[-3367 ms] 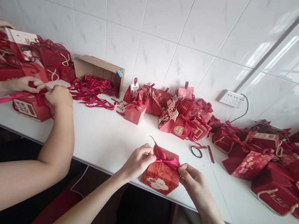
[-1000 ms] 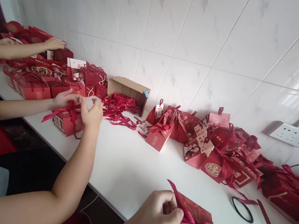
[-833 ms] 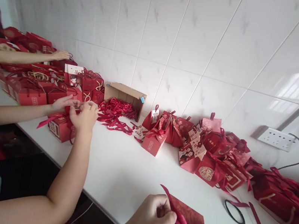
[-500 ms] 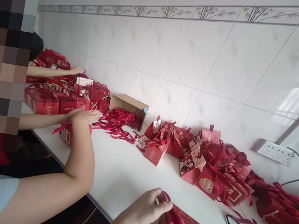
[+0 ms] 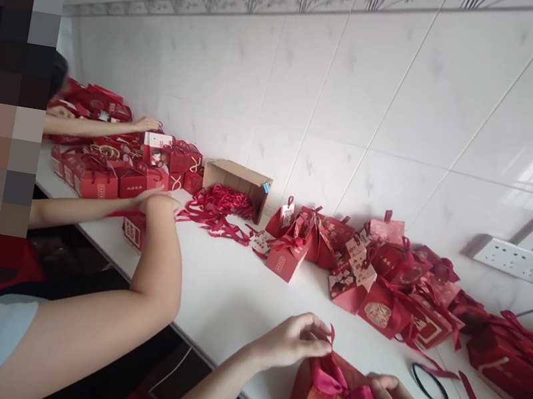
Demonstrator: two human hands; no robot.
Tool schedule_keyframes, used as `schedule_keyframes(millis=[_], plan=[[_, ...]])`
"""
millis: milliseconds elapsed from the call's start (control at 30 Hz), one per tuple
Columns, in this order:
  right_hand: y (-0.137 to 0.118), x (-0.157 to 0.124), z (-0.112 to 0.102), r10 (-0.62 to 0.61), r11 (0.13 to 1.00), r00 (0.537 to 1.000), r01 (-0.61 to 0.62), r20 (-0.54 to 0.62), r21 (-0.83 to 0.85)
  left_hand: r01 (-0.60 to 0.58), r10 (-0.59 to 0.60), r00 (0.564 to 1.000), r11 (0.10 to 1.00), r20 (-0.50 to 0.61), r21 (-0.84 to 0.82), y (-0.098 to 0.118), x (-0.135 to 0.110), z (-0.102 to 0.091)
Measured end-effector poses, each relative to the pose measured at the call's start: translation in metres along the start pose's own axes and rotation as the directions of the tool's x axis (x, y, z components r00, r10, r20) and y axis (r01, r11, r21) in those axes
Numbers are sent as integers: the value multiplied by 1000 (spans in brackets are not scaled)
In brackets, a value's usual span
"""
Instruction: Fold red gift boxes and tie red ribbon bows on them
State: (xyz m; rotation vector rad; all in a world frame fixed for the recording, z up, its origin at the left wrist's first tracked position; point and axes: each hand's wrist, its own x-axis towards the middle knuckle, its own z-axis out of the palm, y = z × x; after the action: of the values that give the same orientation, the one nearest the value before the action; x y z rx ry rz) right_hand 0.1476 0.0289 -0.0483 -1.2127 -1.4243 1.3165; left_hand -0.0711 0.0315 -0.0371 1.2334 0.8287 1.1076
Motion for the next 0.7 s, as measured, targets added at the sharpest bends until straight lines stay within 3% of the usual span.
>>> schedule_keyframes(millis=[233,433,567,700], plan=[[-19,2,8,-83,996,993,85,-85,22,46,-39,997,993,66,-104,7,0,1],[-32,19,6,-192,981,980,193,-61,27,-40,40,997,999,69,-2,18,12,3],[-44,33,6,-213,977,976,212,48,30,-35,37,988,999,151,-12,27,21,5],[-51,47,7,-117,993,955,104,274,59,-9,9,981,1000,192,1,33,23,2]])
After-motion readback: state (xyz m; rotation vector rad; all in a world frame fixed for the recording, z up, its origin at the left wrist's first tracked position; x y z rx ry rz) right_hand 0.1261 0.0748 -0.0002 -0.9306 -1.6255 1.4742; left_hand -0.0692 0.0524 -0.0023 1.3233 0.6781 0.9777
